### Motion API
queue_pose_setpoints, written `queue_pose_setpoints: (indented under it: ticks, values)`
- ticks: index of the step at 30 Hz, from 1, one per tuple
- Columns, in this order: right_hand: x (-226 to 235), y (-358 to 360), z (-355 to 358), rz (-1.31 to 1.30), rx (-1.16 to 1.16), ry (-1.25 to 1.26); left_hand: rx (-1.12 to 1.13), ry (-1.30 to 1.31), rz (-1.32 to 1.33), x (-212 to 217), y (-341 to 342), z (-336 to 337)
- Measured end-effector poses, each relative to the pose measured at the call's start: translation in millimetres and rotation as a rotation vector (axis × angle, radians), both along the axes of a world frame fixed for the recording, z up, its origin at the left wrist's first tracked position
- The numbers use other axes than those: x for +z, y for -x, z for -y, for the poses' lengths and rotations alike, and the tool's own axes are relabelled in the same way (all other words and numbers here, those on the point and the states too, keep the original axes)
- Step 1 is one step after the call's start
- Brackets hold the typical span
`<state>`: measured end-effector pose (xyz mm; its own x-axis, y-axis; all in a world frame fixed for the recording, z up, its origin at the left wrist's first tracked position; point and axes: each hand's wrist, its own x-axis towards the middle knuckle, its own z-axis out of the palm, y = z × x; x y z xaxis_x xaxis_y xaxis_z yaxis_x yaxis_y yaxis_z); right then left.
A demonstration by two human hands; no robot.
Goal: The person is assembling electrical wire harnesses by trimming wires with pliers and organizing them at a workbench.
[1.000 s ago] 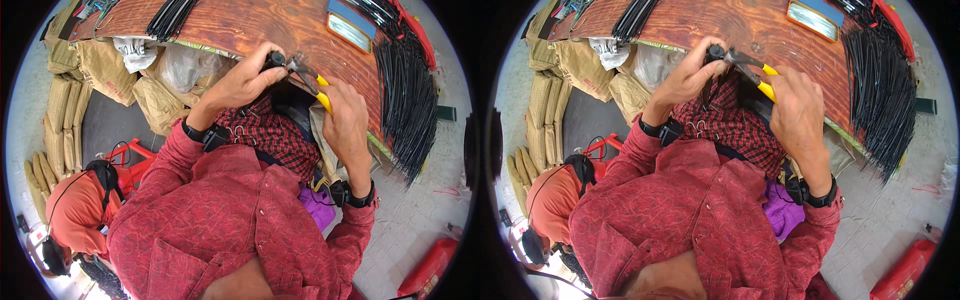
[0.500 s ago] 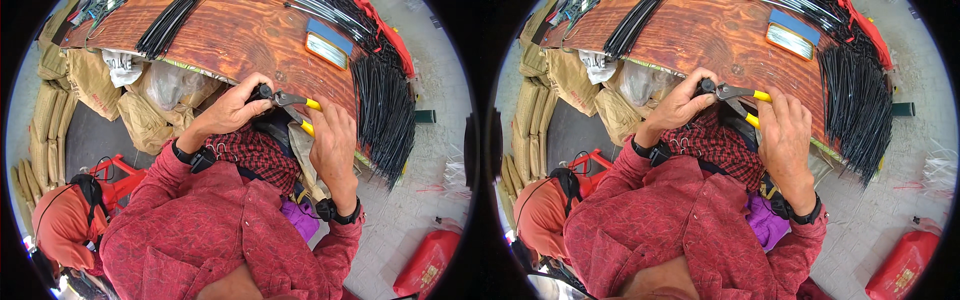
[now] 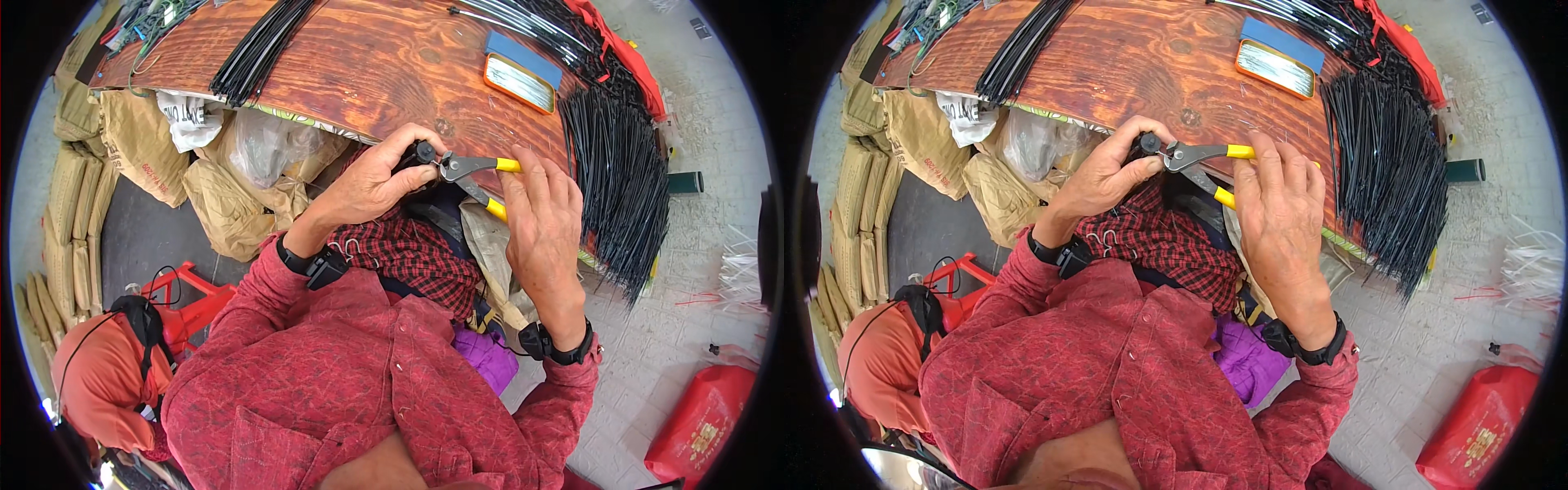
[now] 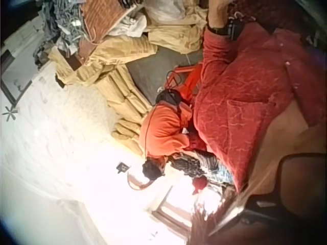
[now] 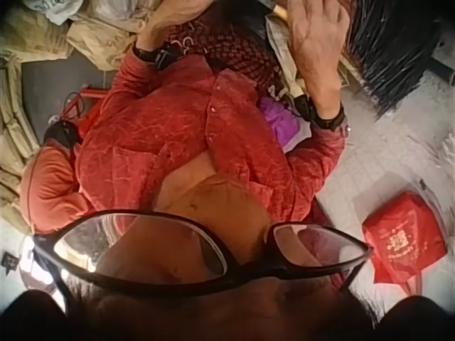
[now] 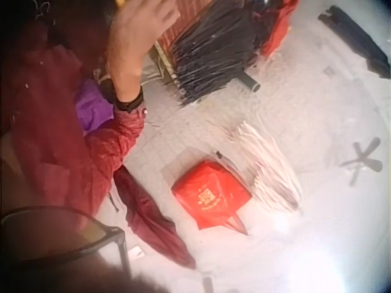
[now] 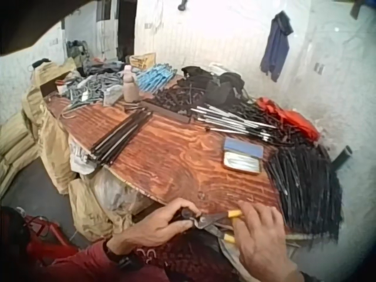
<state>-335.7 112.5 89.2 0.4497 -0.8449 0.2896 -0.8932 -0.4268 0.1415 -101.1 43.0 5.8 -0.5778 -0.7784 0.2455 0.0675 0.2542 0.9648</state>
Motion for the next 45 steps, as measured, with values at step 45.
queue_pose_setpoints:
  ticks: [45]
  values:
    - [-18, 9, -7, 0.839, -0.171, -0.538, 0.051, -0.258, -0.348, -24, 0, 1]
